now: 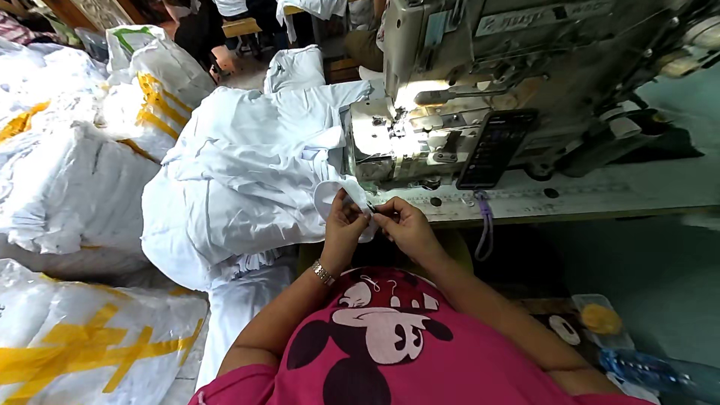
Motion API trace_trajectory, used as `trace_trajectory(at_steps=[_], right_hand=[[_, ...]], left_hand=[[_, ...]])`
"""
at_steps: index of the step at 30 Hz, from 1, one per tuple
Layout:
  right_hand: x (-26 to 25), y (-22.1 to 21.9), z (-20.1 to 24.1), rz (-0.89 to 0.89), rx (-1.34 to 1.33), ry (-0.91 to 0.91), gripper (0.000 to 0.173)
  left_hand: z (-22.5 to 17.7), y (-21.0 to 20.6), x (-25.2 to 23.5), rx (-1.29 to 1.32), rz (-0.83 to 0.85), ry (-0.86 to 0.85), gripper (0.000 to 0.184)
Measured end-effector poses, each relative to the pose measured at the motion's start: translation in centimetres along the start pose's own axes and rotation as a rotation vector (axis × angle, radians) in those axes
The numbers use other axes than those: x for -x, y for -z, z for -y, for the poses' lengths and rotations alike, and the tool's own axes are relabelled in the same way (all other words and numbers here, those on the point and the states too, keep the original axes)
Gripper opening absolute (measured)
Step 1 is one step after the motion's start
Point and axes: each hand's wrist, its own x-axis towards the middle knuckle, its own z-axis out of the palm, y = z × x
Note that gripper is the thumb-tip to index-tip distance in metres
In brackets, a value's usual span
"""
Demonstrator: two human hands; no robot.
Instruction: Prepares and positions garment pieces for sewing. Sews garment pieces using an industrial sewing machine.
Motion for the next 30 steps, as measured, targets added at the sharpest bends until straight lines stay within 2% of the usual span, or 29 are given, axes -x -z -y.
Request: trace_trajectory(at_steps=[7,10,17,20,22,24,25,26,28,30], right_hand=[[0.1,-0.3,-0.2,0.008,0.019,0.018,0.014],[0.0,-0.4,-0.2,0.015,-0.010,0.015,0.016],[0.0,-0.6,-0.3,0.018,-0.036,-0.024,0.005],[0.0,-0.8,-0.3,-0.057,-0.062,-0.017,0.007],[-0.1,-0.4,-0.5,-0.150,-0.069,-0.008,0.017],[-0.6,0.5,-0.4,-0.236,-0.067,-0.006,0.027],[-0.9,0.9,-0.3,-0.278,-0.076,-0.006,0.028],[-1.0,1.2,-0.4,-0.311,-0.102,-0.010,0.026],[-1.1,1.1,-0.5,-0.324,-0.165,-0.033,0.019],[-1.3,0.3,-0.7,-0.288,-0.201,-0.038,0.011]], left_hand=[[-0.1,0.1,-0.1,0.054,-0.046,-0.048,0.058],[-0.1,0.2,-0.3,0.069,-0.035,-0.050,0.060],[-0.1,0.2,-0.3,0.066,-0.031,-0.027,0.064],[-0.1,0.4,-0.4,0.028,-0.034,-0.029,0.064],[-0.8,1.3,0.4,-0.217,0.042,-0.161,0.050],[-2.8,3.1,1.6,-0.726,0.228,-0.509,0.019],[-3.8,4.4,2.1,-1.005,0.313,-0.645,0.022],[-4.2,5.7,2.5,-1.246,0.346,-0.679,0.026],[-3.2,8.7,3.4,-1.496,0.327,-0.523,0.020],[-2.7,10.2,4.1,-1.394,0.283,-0.333,0.019]])
